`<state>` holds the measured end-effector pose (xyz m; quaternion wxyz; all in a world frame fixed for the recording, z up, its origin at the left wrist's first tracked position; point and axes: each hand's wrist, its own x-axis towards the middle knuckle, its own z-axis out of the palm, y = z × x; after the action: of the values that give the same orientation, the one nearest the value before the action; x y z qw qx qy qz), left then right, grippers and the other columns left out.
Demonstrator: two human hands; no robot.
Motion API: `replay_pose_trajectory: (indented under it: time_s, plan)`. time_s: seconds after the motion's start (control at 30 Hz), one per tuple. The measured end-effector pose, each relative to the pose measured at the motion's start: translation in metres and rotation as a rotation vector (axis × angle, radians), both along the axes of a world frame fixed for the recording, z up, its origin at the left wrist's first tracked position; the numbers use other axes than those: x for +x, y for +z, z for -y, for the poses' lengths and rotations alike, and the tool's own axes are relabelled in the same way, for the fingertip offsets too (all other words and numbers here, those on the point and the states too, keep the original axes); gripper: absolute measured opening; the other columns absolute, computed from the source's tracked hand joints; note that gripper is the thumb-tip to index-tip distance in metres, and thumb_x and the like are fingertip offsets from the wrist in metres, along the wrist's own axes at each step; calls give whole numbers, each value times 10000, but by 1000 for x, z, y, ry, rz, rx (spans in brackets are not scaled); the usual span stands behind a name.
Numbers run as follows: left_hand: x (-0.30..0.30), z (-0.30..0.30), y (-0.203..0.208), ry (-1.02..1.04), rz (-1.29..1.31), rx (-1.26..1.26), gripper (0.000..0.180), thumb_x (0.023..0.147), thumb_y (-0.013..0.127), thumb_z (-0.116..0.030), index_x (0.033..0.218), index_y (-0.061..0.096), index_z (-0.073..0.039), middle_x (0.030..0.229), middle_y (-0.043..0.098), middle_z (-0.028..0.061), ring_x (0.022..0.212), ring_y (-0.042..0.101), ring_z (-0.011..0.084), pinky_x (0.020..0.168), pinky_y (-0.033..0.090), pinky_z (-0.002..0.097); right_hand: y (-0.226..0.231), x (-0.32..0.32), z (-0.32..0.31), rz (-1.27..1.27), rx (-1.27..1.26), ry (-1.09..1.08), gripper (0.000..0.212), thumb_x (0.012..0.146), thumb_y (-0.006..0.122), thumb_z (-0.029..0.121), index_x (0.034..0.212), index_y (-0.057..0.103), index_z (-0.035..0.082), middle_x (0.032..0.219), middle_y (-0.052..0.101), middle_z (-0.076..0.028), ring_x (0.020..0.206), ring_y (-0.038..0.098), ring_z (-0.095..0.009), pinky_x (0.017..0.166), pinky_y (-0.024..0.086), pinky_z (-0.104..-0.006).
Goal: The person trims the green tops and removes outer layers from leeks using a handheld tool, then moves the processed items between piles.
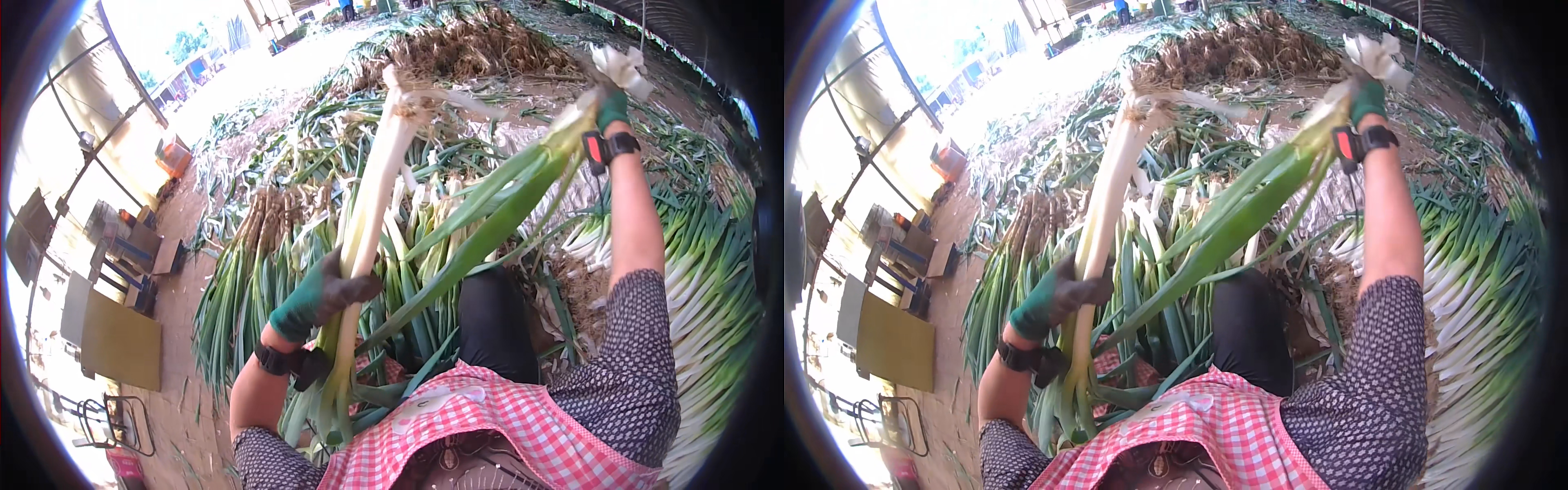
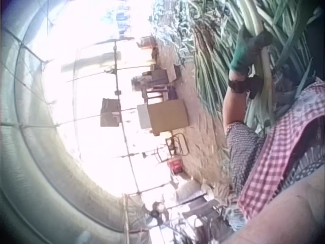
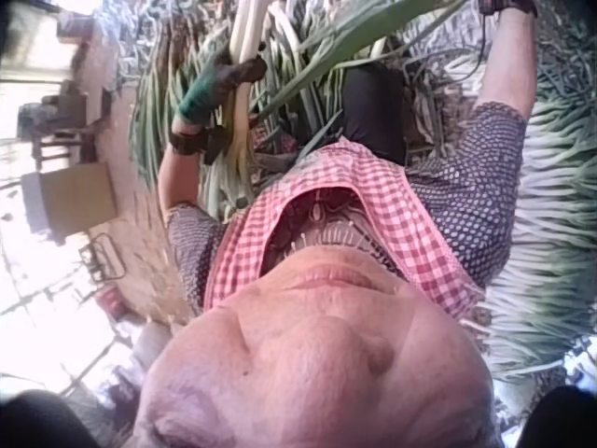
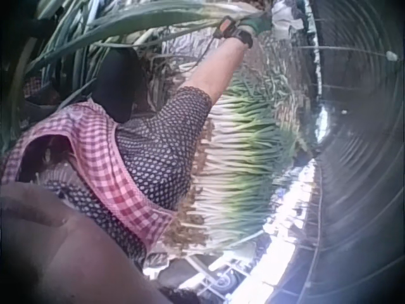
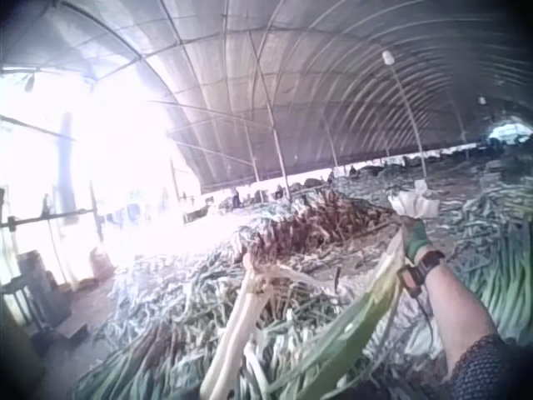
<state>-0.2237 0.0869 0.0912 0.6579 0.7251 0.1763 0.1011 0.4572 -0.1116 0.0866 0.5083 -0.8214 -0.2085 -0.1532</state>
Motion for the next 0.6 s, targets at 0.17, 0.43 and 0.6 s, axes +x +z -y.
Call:
replay_pose_trajectory:
  time_s: [0.17, 0.43, 0.6]
  plan:
    - [-20, -60, -17, 202, 20, 100, 420, 871, 750, -284, 1159, 635, 0, 852, 656, 30, 748, 620, 120, 688, 509, 286, -80, -22, 102, -149, -420, -192, 374, 1001, 598, 318, 1268, 686, 71, 1163, 716, -136, 1004, 679, -234, 893, 555, -371]
    - [-131, -173, -58, 593, -20, 120, 360, 850, 726, -346, 1011, 678, -28, 796, 654, 37, 693, 617, 134, 644, 505, 288, -152, -53, 160, -376, -727, -294, 397, 1008, 612, 306, 1334, 643, 82, 1238, 688, -142, 1075, 671, -241, 936, 548, -363]
    - [-121, -157, -86, 583, -36, 72, 386, 892, 704, -329, 1092, 663, -2, 826, 653, 45, 698, 625, 145, 654, 518, 294, -139, -51, 130, -321, -762, -266, 419, 1013, 620, 299, 1376, 617, 89, 1286, 670, -147, 1120, 666, -245, 964, 543, -357]
